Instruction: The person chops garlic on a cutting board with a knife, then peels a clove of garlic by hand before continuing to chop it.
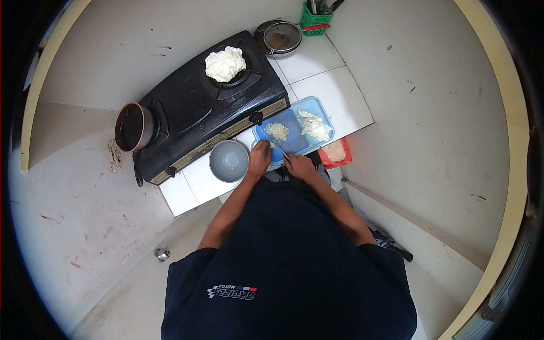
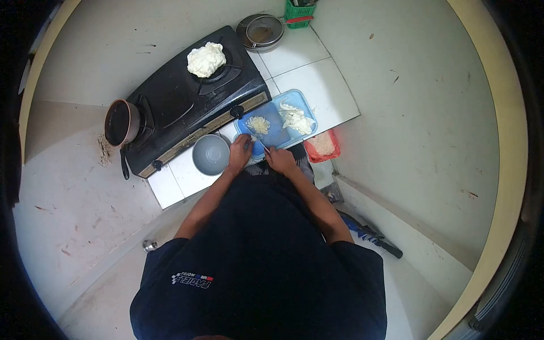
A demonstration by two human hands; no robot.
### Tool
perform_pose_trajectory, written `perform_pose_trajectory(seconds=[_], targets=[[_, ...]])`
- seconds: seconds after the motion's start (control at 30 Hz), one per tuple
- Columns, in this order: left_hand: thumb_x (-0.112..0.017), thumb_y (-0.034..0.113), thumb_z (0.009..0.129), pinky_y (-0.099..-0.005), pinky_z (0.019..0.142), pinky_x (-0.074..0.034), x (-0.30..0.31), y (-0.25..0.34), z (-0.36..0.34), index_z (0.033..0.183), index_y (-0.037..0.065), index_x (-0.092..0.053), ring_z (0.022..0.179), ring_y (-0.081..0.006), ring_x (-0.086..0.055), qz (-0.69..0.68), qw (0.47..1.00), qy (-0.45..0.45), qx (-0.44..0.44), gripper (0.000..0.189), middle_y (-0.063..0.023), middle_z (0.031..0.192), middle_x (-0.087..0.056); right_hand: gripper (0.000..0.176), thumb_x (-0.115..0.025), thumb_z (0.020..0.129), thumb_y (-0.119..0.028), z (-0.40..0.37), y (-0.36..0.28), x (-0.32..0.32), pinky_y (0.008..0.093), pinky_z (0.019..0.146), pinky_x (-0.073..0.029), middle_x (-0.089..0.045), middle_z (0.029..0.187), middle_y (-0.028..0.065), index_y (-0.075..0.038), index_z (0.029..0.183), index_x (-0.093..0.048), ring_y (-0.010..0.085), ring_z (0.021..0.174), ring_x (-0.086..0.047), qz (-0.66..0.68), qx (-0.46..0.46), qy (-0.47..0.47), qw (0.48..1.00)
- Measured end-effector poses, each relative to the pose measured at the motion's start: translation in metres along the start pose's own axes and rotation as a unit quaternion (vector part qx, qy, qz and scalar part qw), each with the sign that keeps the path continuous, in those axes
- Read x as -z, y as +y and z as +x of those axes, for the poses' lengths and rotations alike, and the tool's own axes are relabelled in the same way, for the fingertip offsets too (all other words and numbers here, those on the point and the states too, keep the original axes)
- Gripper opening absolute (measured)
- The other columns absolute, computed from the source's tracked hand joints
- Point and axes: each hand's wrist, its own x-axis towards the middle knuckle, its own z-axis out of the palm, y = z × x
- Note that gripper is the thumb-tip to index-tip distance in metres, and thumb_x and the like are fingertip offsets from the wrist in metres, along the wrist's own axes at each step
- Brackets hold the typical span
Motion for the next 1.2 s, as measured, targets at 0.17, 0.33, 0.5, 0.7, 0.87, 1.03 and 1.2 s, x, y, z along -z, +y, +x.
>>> perform_pose_trajectory(seconds=[0.17,0.33,0.5,0.7,0.87,1.03,1.2], targets=[[-0.067,0.001,0.087,-0.0474,0.079,-0.052,0.001,0.005,0.001,0.100,-0.002,-0.064,0.093,-0.0427,-0.065,0.002,1.000,-0.005,0.026,0.013,-0.0193,0.100,-0.066,0.038,-0.054,0.100,-0.040,0.010,-0.003,-0.006,0.0561,0.062,-0.053,-0.066,0.070,0.0232,-0.002,0.100,-0.058,0.0441,0.065,-0.067,0.014,0.012,0.024,1.000],[-0.067,0.002,0.088,-0.0474,0.079,-0.052,0.004,0.002,0.000,0.101,-0.002,-0.064,0.093,-0.0425,-0.065,0.012,1.000,-0.011,0.014,0.014,-0.0190,0.101,-0.066,0.040,-0.051,0.100,-0.040,-0.007,-0.002,0.008,0.0556,0.069,-0.056,-0.069,0.078,0.0233,-0.001,0.101,-0.061,0.0424,0.074,-0.070,-0.008,-0.015,-0.020,1.000],[-0.067,0.002,0.088,-0.0477,0.080,-0.052,0.001,0.001,-0.001,0.102,-0.001,-0.064,0.093,-0.0422,-0.065,0.015,1.000,-0.005,0.003,0.015,-0.0188,0.102,-0.066,0.040,-0.051,0.100,-0.040,-0.011,0.001,0.012,0.0554,0.069,-0.056,-0.070,0.079,0.0236,-0.001,0.102,-0.061,0.0430,0.075,-0.070,-0.005,-0.042,-0.014,0.999],[-0.067,0.002,0.087,-0.0479,0.080,-0.052,0.001,0.000,0.000,0.101,-0.002,-0.064,0.093,-0.0427,-0.065,0.020,1.000,-0.010,0.011,0.014,-0.0189,0.102,-0.065,0.041,-0.051,0.100,-0.041,-0.005,-0.007,0.011,0.0560,0.068,-0.056,-0.069,0.077,0.0245,-0.001,0.101,-0.062,0.0441,0.073,-0.069,0.013,-0.008,-0.014,1.000],[-0.067,0.002,0.087,-0.0477,0.079,-0.052,0.003,0.004,0.000,0.099,-0.002,-0.064,0.091,-0.0429,-0.064,0.015,1.000,-0.005,0.002,0.013,-0.0190,0.100,-0.065,0.039,-0.053,0.100,-0.039,0.004,-0.007,0.004,0.0556,0.068,-0.056,-0.069,0.076,0.0251,-0.001,0.100,-0.061,0.0441,0.072,-0.069,0.013,-0.002,-0.007,1.000],[-0.067,0.002,0.087,-0.0476,0.079,-0.052,0.002,0.003,0.000,0.099,-0.002,-0.064,0.091,-0.0429,-0.065,0.023,1.000,-0.001,0.003,0.012,-0.0188,0.099,-0.066,0.039,-0.053,0.100,-0.039,0.010,-0.011,0.005,0.0567,0.067,-0.054,-0.068,0.076,0.0246,-0.001,0.101,-0.060,0.0444,0.071,-0.068,0.009,-0.005,-0.012,1.000],[-0.066,0.001,0.087,-0.0477,0.079,-0.052,0.002,0.004,0.000,0.099,-0.001,-0.064,0.092,-0.0424,-0.065,0.011,1.000,0.003,0.005,0.012,-0.0185,0.100,-0.066,0.037,-0.055,0.098,-0.038,-0.009,0.001,0.008,0.0556,0.068,-0.055,-0.069,0.077,0.0235,-0.002,0.100,-0.061,0.0433,0.073,-0.069,-0.008,-0.013,-0.004,1.000]])
